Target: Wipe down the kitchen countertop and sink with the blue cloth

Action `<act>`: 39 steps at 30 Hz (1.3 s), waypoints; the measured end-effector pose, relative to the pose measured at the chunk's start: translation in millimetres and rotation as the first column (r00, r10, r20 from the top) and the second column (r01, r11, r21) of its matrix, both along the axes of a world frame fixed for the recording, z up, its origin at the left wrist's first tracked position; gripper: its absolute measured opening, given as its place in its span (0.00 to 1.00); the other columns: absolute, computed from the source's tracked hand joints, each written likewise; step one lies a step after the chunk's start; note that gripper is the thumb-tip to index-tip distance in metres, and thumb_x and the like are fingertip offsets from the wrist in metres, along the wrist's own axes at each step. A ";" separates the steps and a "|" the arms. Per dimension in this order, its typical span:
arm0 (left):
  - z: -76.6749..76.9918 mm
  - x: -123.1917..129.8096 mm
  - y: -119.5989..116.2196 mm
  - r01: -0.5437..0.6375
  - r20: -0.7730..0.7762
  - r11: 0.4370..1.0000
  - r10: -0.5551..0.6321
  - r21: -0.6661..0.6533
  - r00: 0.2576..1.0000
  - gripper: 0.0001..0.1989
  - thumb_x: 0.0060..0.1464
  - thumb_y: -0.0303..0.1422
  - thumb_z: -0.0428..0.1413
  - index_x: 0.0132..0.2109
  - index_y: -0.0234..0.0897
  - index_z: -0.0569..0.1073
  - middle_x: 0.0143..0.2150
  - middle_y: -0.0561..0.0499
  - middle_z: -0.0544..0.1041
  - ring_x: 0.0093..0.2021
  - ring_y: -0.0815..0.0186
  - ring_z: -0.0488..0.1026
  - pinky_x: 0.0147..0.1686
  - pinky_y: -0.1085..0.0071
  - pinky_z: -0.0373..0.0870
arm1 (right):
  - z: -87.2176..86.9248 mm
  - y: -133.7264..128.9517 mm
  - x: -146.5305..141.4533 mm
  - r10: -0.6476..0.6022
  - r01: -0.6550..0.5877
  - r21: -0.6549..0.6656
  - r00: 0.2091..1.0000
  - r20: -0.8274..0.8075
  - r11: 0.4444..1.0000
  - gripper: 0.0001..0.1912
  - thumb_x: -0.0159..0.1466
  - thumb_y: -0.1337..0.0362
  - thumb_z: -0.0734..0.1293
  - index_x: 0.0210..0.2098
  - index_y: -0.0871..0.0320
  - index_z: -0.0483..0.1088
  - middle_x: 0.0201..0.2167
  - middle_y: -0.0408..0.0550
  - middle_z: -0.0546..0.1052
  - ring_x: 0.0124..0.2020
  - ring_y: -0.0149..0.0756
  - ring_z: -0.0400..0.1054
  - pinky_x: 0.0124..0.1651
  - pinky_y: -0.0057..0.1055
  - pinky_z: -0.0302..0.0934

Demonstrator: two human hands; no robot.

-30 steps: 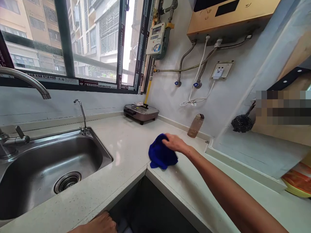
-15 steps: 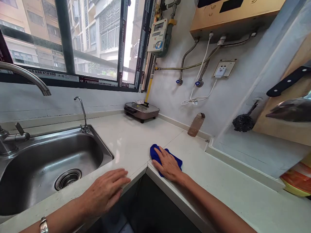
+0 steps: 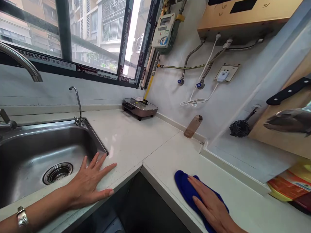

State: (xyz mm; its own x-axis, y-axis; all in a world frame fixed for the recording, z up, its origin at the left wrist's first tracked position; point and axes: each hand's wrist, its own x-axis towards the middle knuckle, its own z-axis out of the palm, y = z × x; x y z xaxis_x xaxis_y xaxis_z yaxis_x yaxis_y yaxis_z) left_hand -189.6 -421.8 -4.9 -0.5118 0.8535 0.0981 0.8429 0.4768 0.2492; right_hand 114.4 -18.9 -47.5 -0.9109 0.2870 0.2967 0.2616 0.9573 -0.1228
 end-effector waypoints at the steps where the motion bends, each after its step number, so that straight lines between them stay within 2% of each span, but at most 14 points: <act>1: -2.1 -0.2 0.5 -0.003 -0.008 1.000 0.003 0.014 1.000 0.44 0.54 0.67 0.43 0.70 0.51 0.57 0.73 0.40 0.50 0.72 0.33 0.38 0.61 0.26 0.32 | 3.1 -10.3 -8.7 0.079 -0.079 0.013 0.997 0.011 0.997 0.29 0.72 0.50 0.53 0.71 0.43 0.49 0.70 0.41 0.56 0.69 0.46 0.51 0.69 0.51 0.51; 3: -6.1 -2.1 1.1 0.012 -0.023 1.000 -0.011 0.028 1.000 0.44 0.53 0.67 0.44 0.70 0.50 0.56 0.73 0.38 0.49 0.71 0.33 0.40 0.61 0.26 0.33 | 13.3 -31.4 -36.8 0.230 -0.230 0.004 0.972 0.053 0.973 0.29 0.72 0.52 0.54 0.71 0.42 0.48 0.70 0.41 0.54 0.70 0.46 0.49 0.70 0.51 0.50; 8: -13.8 -8.5 1.3 0.074 -0.030 0.997 -0.073 0.030 0.997 0.50 0.48 0.68 0.50 0.71 0.47 0.53 0.74 0.34 0.42 0.72 0.34 0.37 0.63 0.30 0.35 | 40.9 -68.5 -140.1 0.449 -0.444 -0.077 0.891 0.070 0.893 0.28 0.73 0.52 0.52 0.71 0.45 0.49 0.71 0.42 0.55 0.71 0.45 0.47 0.71 0.50 0.45; 13: -14.6 -6.0 1.3 0.044 0.001 0.999 -0.044 0.010 0.999 0.51 0.46 0.61 0.59 0.71 0.49 0.51 0.75 0.37 0.40 0.72 0.37 0.36 0.65 0.33 0.37 | 42.9 -84.2 -239.5 0.596 -0.590 -0.087 0.801 0.062 0.802 0.28 0.73 0.50 0.51 0.69 0.51 0.54 0.69 0.46 0.58 0.69 0.44 0.50 0.71 0.47 0.45; 15: -13.1 -4.1 1.6 0.032 0.026 0.999 -0.033 0.011 0.999 0.51 0.46 0.59 0.59 0.72 0.50 0.51 0.75 0.37 0.38 0.72 0.37 0.36 0.65 0.34 0.38 | 39.3 -87.5 -273.3 0.597 -0.593 -0.075 0.800 0.054 0.802 0.29 0.73 0.50 0.50 0.69 0.53 0.56 0.69 0.47 0.59 0.69 0.43 0.50 0.71 0.46 0.44; 19: -10.3 -2.3 3.0 0.020 0.073 1.000 -0.020 -0.006 0.997 0.51 0.46 0.59 0.60 0.72 0.50 0.50 0.75 0.34 0.36 0.72 0.37 0.34 0.65 0.33 0.40 | 35.0 -87.7 -333.9 0.534 -0.532 -0.055 0.844 0.042 0.845 0.30 0.73 0.50 0.48 0.68 0.58 0.57 0.68 0.51 0.60 0.69 0.43 0.51 0.71 0.45 0.44; 24: -4.7 -0.7 4.0 0.015 0.086 1.000 -0.015 0.001 0.996 0.52 0.43 0.57 0.62 0.71 0.47 0.53 0.75 0.34 0.40 0.72 0.36 0.36 0.64 0.33 0.43 | 37.8 -85.8 -397.5 0.339 -0.338 -0.028 0.936 0.094 0.941 0.30 0.73 0.52 0.47 0.68 0.60 0.56 0.68 0.53 0.59 0.68 0.46 0.50 0.69 0.46 0.45; 28: 2.4 2.1 3.7 0.015 0.110 1.000 -0.018 0.026 0.994 0.49 0.46 0.60 0.59 0.70 0.45 0.55 0.74 0.33 0.42 0.72 0.37 0.37 0.65 0.34 0.44 | 40.4 -105.1 -434.2 0.143 -0.142 -0.014 0.984 0.103 0.990 0.30 0.72 0.52 0.48 0.68 0.60 0.55 0.69 0.54 0.57 0.68 0.52 0.49 0.67 0.52 0.46; 30: 3.0 2.4 3.5 0.018 0.119 1.000 -0.021 0.026 0.993 0.49 0.46 0.61 0.58 0.70 0.45 0.55 0.74 0.33 0.43 0.72 0.37 0.38 0.65 0.35 0.44 | 40.4 -122.3 -444.9 0.134 -0.134 -0.011 0.986 0.102 0.991 0.31 0.72 0.52 0.48 0.68 0.61 0.54 0.70 0.55 0.56 0.68 0.54 0.49 0.66 0.55 0.46; 33: -0.6 1.0 3.3 0.013 0.115 0.999 -0.017 0.034 0.993 0.51 0.45 0.61 0.58 0.70 0.45 0.54 0.74 0.34 0.43 0.72 0.37 0.37 0.64 0.34 0.45 | 39.4 -147.6 -449.2 0.267 -0.269 0.003 0.959 0.098 0.963 0.31 0.72 0.50 0.50 0.69 0.58 0.54 0.70 0.51 0.56 0.68 0.53 0.50 0.66 0.55 0.47; 36: -2.7 -0.4 3.3 0.009 0.112 1.000 -0.012 0.024 0.994 0.51 0.44 0.61 0.59 0.71 0.45 0.54 0.74 0.33 0.42 0.72 0.37 0.37 0.64 0.34 0.45 | 38.9 -161.6 -440.8 0.448 -0.450 0.012 0.890 0.083 0.893 0.30 0.72 0.50 0.50 0.69 0.55 0.55 0.70 0.46 0.56 0.69 0.49 0.49 0.68 0.52 0.45; 39: 2.9 1.3 4.4 0.003 0.118 1.000 -0.003 -0.003 0.993 0.51 0.44 0.59 0.59 0.70 0.45 0.55 0.74 0.31 0.43 0.72 0.37 0.38 0.64 0.35 0.45 | 39.6 -162.4 -423.6 0.582 -0.584 -0.005 0.809 0.081 0.812 0.29 0.71 0.53 0.52 0.68 0.54 0.57 0.69 0.43 0.58 0.69 0.45 0.48 0.70 0.48 0.43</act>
State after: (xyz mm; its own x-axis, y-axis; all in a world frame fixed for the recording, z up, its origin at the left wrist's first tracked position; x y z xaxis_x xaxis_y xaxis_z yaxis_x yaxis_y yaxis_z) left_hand -188.3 -417.4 -2.0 -0.5172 0.8551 0.0347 0.8090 0.4753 0.3457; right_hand -309.2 -181.3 -7.9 -0.9248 -0.3099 0.2204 -0.3385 0.9350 -0.1058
